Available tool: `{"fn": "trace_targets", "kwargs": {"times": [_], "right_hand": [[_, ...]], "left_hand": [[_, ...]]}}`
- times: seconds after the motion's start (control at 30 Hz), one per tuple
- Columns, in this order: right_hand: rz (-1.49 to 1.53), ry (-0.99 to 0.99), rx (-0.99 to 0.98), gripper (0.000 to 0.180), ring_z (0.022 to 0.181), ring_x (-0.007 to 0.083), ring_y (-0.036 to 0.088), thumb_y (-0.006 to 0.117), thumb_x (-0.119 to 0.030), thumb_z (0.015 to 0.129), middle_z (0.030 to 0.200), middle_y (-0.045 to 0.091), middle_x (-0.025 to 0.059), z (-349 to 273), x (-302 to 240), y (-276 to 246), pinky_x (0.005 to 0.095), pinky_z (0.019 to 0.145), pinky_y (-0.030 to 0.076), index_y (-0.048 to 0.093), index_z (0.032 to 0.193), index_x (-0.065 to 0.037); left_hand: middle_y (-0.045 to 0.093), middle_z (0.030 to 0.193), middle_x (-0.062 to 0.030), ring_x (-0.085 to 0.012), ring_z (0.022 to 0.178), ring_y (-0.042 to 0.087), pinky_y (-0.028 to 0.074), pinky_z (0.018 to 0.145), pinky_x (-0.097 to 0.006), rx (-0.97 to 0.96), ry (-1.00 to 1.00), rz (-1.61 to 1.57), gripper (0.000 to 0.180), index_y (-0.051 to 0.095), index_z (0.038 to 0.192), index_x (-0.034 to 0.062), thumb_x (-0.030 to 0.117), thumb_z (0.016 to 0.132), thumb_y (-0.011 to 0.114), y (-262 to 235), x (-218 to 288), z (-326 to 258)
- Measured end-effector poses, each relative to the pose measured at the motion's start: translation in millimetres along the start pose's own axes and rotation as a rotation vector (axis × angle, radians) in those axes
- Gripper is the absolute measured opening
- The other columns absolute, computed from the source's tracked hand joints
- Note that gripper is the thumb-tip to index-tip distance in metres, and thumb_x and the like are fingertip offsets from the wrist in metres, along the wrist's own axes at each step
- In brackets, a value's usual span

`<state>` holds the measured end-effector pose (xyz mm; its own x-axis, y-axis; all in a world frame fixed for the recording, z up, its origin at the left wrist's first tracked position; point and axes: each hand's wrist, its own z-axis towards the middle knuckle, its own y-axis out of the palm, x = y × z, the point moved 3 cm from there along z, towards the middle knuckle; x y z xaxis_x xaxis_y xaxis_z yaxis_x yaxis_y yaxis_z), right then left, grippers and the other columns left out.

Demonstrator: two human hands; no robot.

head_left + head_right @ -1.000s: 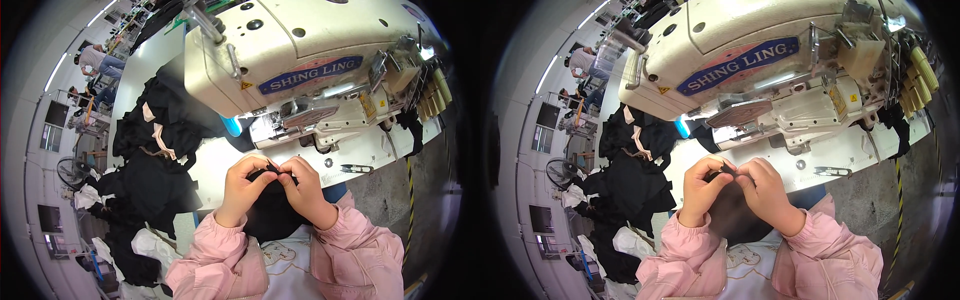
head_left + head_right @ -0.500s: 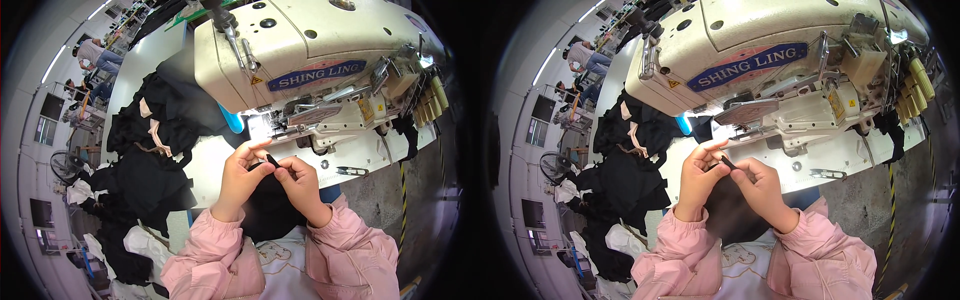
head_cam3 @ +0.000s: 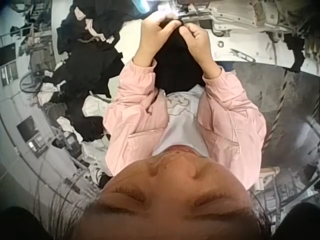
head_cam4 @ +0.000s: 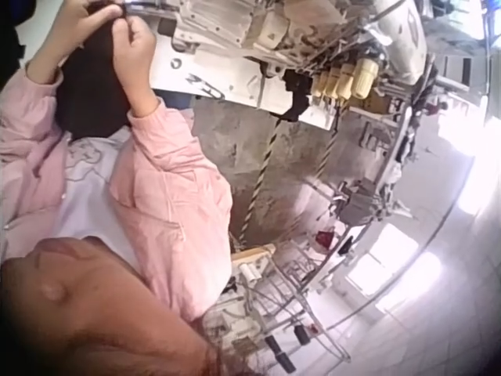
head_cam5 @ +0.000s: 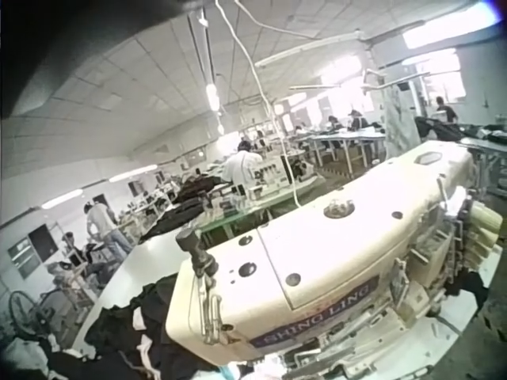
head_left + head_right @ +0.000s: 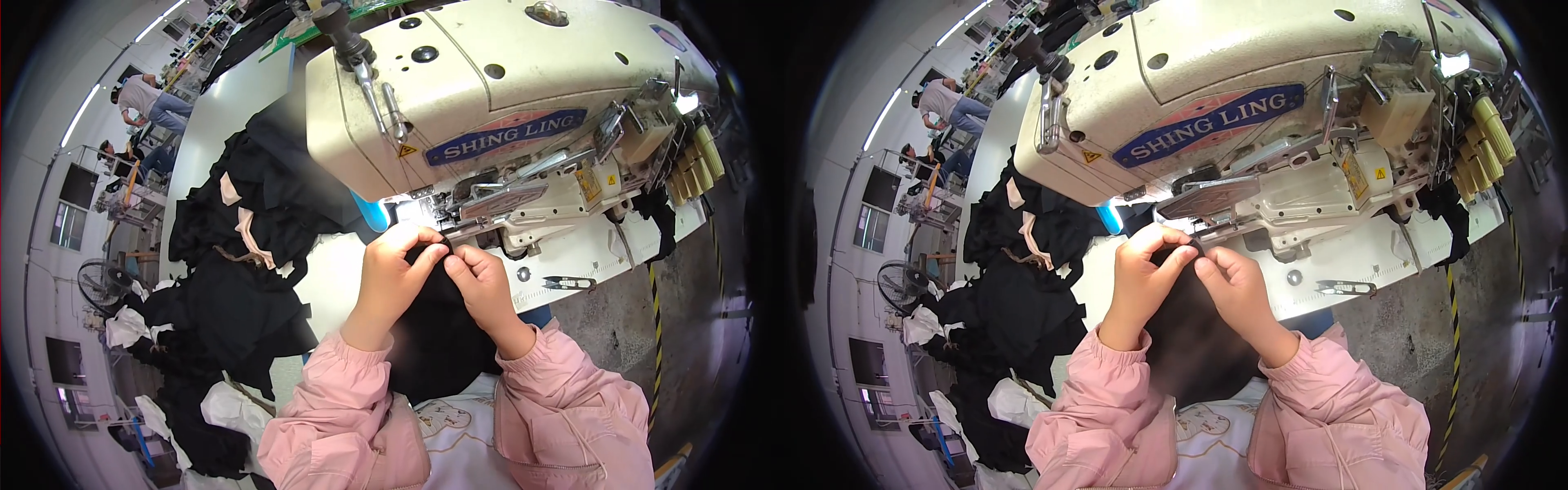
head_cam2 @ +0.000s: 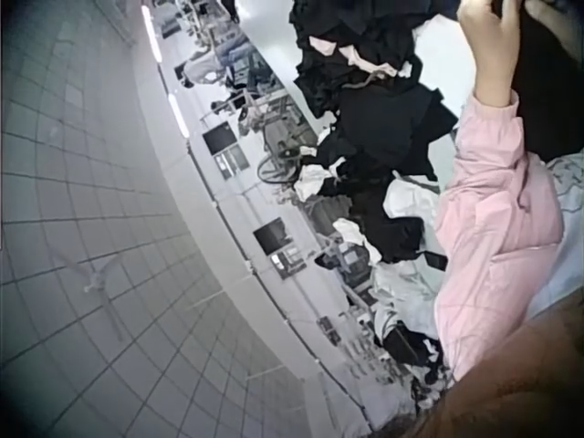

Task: Sewing pieces of black fabric together using an industrial sewing machine in a factory.

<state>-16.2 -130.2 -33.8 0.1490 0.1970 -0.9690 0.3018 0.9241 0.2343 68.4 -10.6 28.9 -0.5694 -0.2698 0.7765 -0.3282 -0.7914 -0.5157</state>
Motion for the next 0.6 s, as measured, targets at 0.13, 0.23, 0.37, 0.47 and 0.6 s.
{"fn": "trace_targets", "kwargs": {"times": [0.13, 0.23, 0.37, 0.47, 0.6], "right_hand": [[0.043, 0.093, 0.1, 0.025, 0.068, 0.0012, 0.038, 0.061, -0.013, 0.1, 0.073, 0.047, -0.0091, 3.7, 6.3, 1.7, 0.0219, 0.059, 0.032, 0.059, 0.077, -0.003], [0.065, 0.091, 0.157, 0.021, 0.068, 0.0006, 0.042, 0.061, -0.013, 0.1, 0.073, 0.051, -0.0085, 9.5, 14.7, 2.3, 0.0212, 0.059, 0.034, 0.064, 0.083, 0.0], [0.137, 0.07, 0.177, 0.019, 0.069, 0.0009, 0.05, 0.06, -0.011, 0.1, 0.074, 0.06, -0.0061, 14.4, 14.1, 3.6, 0.0207, 0.06, 0.04, 0.07, 0.093, 0.004], [0.134, 0.106, 0.177, 0.021, 0.071, 0.0018, 0.052, 0.06, -0.012, 0.099, 0.075, 0.063, -0.004, 15.9, 12.3, 3.1, 0.0216, 0.062, 0.042, 0.07, 0.09, 0.004], [0.089, 0.122, 0.172, 0.023, 0.07, 0.0023, 0.051, 0.061, -0.014, 0.098, 0.074, 0.063, -0.0036, 18.5, 5.3, 1.8, 0.0218, 0.061, 0.041, 0.071, 0.088, 0.004]], "left_hand": [[0.071, 0.089, -0.0084, -0.0282, 0.083, 0.068, 0.052, 0.075, -0.037, 0.006, 0.052, 0.158, 0.017, 0.072, 0.093, 0.0058, 0.01, 0.079, 0.08, 4.8, 1.5, 3.1], [0.065, 0.095, -0.0025, -0.0223, 0.085, 0.059, 0.04, 0.08, -0.038, 0.296, 0.361, 0.605, 0.027, 0.074, 0.099, 0.012, 0.014, 0.074, 0.083, 5.1, 9.3, -7.8], [0.065, 0.104, -0.0064, -0.0268, 0.093, 0.062, 0.047, 0.081, -0.039, 0.169, 0.393, 0.471, 0.03, 0.074, 0.108, 0.0065, 0.021, 0.082, 0.078, 11.5, 13.3, -25.8], [0.065, 0.111, -0.0114, -0.0302, 0.1, 0.063, 0.051, 0.087, -0.04, 0.138, 0.357, 0.461, 0.039, 0.072, 0.114, 0.0028, 0.035, 0.092, 0.068, 15.5, 8.8, -26.5], [0.064, 0.115, -0.011, -0.0303, 0.104, 0.061, 0.049, 0.089, -0.041, 0.138, 0.336, 0.477, 0.05, 0.071, 0.117, 0.0041, 0.048, 0.096, 0.059, 17.2, 3.6, -25.7]]}}
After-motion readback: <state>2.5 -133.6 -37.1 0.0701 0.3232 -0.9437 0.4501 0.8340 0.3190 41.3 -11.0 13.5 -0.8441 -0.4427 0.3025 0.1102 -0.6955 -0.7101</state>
